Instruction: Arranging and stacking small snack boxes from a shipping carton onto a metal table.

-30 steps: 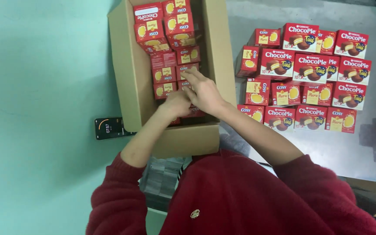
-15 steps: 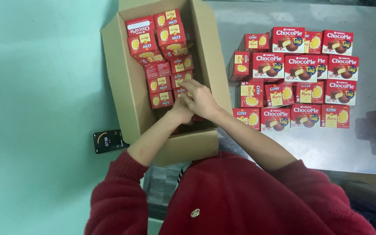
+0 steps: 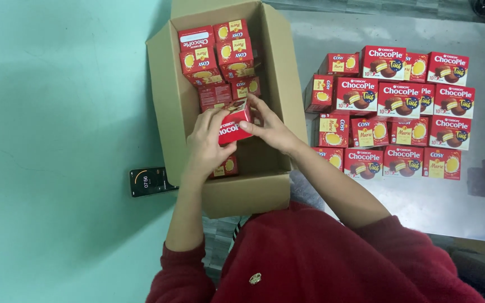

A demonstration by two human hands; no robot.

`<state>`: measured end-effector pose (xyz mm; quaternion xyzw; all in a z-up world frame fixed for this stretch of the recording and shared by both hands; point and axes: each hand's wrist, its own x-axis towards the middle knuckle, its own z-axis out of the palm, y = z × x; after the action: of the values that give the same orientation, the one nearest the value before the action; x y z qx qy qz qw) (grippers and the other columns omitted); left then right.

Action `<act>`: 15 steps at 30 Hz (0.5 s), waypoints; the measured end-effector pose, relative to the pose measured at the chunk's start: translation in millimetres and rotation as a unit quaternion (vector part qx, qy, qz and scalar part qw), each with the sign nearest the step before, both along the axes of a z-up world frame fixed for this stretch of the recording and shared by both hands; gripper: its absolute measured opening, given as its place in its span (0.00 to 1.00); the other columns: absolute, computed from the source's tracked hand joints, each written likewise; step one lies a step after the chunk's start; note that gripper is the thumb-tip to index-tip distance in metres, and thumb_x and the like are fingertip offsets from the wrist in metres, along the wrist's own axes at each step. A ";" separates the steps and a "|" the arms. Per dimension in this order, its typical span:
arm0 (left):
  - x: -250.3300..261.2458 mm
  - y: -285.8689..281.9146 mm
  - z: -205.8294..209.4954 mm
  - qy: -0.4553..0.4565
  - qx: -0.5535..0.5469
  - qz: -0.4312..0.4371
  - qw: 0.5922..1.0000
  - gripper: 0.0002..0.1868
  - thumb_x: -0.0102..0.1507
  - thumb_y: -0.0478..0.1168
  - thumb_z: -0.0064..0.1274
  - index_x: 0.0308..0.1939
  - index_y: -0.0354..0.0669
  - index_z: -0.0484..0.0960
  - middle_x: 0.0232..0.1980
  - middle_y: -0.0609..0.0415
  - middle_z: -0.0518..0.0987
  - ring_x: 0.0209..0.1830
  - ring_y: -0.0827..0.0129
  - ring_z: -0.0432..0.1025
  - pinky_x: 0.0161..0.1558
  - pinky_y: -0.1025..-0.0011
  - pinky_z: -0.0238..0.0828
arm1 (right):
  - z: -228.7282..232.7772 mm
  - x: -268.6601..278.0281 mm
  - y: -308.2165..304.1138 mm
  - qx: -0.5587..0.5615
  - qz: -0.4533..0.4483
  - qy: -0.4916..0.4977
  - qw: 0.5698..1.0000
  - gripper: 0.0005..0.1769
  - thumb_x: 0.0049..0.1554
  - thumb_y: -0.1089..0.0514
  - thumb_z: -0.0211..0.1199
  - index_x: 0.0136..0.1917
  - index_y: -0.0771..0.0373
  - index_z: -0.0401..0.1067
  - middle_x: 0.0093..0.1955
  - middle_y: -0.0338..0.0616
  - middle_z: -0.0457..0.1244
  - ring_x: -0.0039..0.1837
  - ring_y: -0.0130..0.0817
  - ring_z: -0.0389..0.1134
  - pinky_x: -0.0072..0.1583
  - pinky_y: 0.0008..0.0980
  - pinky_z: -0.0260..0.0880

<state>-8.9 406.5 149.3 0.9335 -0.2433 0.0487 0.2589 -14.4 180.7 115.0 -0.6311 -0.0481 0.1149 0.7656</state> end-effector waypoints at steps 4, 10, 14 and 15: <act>-6.0 -5.4 4.7 -0.064 -0.085 -0.030 0.994 0.37 0.58 0.34 0.72 0.72 0.41 0.78 0.69 0.44 0.76 0.75 0.41 0.70 0.62 0.49 0.82 | -11.4 3.0 -2.7 0.021 -0.002 -0.004 1.000 0.59 0.60 0.50 0.82 0.90 0.67 0.49 0.82 0.68 0.53 0.83 0.62 0.58 0.79 0.59 0.63; -13.8 -9.2 15.6 -0.068 -0.236 -0.029 0.969 0.55 0.62 0.35 0.79 0.87 0.36 0.59 0.85 0.27 0.61 0.84 0.29 0.58 0.78 0.34 0.63 | 8.6 -3.5 -7.7 0.072 -0.037 0.006 0.997 0.52 0.58 0.52 0.82 0.87 0.62 0.59 0.81 0.65 0.60 0.82 0.57 0.60 0.78 0.54 0.67; -17.0 -14.0 15.4 -0.041 -0.291 -0.039 0.955 0.59 0.63 0.33 0.77 0.89 0.33 0.52 0.87 0.27 0.57 0.87 0.32 0.55 0.82 0.38 0.59 | 1.6 -0.6 -13.7 0.106 -0.033 -0.003 0.994 0.54 0.55 0.50 0.83 0.87 0.60 0.60 0.77 0.60 0.62 0.77 0.52 0.65 0.72 0.51 0.74; -18.2 -15.7 14.6 -0.037 -0.297 -0.048 0.953 0.57 0.65 0.34 0.75 0.89 0.32 0.51 0.89 0.28 0.55 0.89 0.33 0.52 0.83 0.39 0.56 | 1.6 -0.7 -15.4 0.120 -0.034 -0.002 0.992 0.54 0.55 0.51 0.83 0.87 0.59 0.61 0.76 0.60 0.63 0.75 0.51 0.67 0.71 0.49 0.76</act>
<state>-27.1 390.8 163.9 0.7995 -0.2717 0.1411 0.5168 -15.1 165.3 116.6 -0.5365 -0.0419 0.0807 0.8390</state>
